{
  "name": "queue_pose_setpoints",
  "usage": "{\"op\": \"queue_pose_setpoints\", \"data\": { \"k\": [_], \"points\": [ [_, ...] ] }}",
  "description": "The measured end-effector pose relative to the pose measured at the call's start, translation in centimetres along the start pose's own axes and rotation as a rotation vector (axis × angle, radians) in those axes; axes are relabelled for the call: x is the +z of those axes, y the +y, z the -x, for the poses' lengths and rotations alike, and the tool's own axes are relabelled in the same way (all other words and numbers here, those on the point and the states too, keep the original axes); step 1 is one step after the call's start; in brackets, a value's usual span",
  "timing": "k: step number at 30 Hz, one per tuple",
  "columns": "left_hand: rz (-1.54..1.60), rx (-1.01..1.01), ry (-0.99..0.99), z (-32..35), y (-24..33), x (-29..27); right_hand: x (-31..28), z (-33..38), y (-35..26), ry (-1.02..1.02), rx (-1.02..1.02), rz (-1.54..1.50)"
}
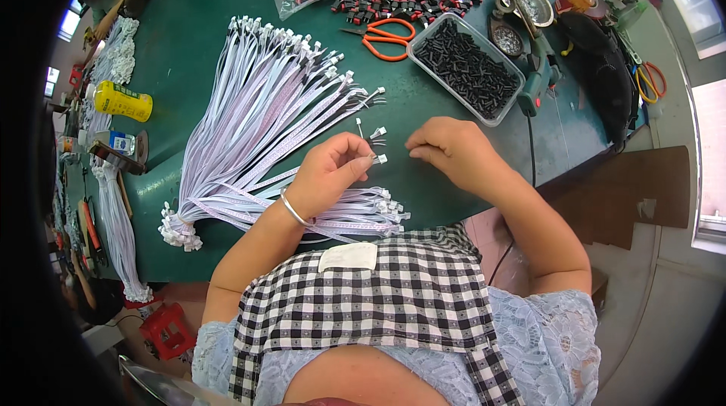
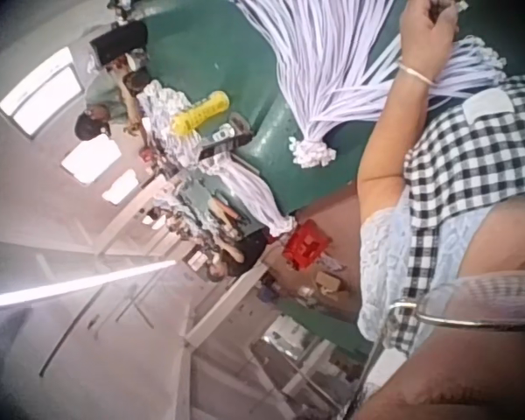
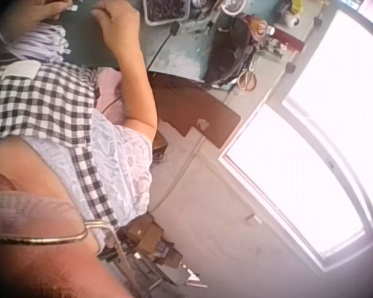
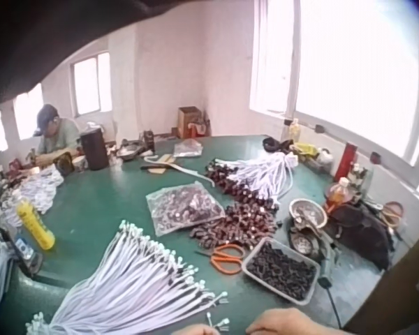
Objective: The person repeatedly picks up small black plastic connectors from a container and attaches them to the ends of white and pink striped cables. They handle the cables and connectors by hand, working at a green table in a workshop setting.
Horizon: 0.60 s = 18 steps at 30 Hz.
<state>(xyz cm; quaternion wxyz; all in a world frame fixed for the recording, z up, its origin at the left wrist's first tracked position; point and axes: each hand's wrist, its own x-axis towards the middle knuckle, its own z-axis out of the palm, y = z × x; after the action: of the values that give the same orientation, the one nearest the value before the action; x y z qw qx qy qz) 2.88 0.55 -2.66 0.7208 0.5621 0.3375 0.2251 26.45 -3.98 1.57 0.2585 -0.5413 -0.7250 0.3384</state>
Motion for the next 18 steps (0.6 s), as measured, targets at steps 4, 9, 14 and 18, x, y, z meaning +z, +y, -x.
{"op": "queue_pose_setpoints", "data": {
  "k": [4, 9, 14, 18],
  "points": [
    [-0.047, -0.017, -0.008, 0.0, 0.0, 0.0, 2.8, 0.1, -1.7, 0.149, 0.242, -0.534],
    [-0.014, -0.017, -0.008, 0.0, -0.1, 0.0, 4.7, 0.2, -1.5, 0.251, 0.323, -0.656],
    [-0.043, -0.004, -0.003, 0.1, 0.0, 0.1, 4.3, 0.1, -1.7, 0.247, 0.214, -0.433],
    [-0.056, 0.013, -0.005, 0.1, -0.3, 0.0, 4.3, -0.2, -1.9, 0.252, 0.194, -0.398]
  ]
}}
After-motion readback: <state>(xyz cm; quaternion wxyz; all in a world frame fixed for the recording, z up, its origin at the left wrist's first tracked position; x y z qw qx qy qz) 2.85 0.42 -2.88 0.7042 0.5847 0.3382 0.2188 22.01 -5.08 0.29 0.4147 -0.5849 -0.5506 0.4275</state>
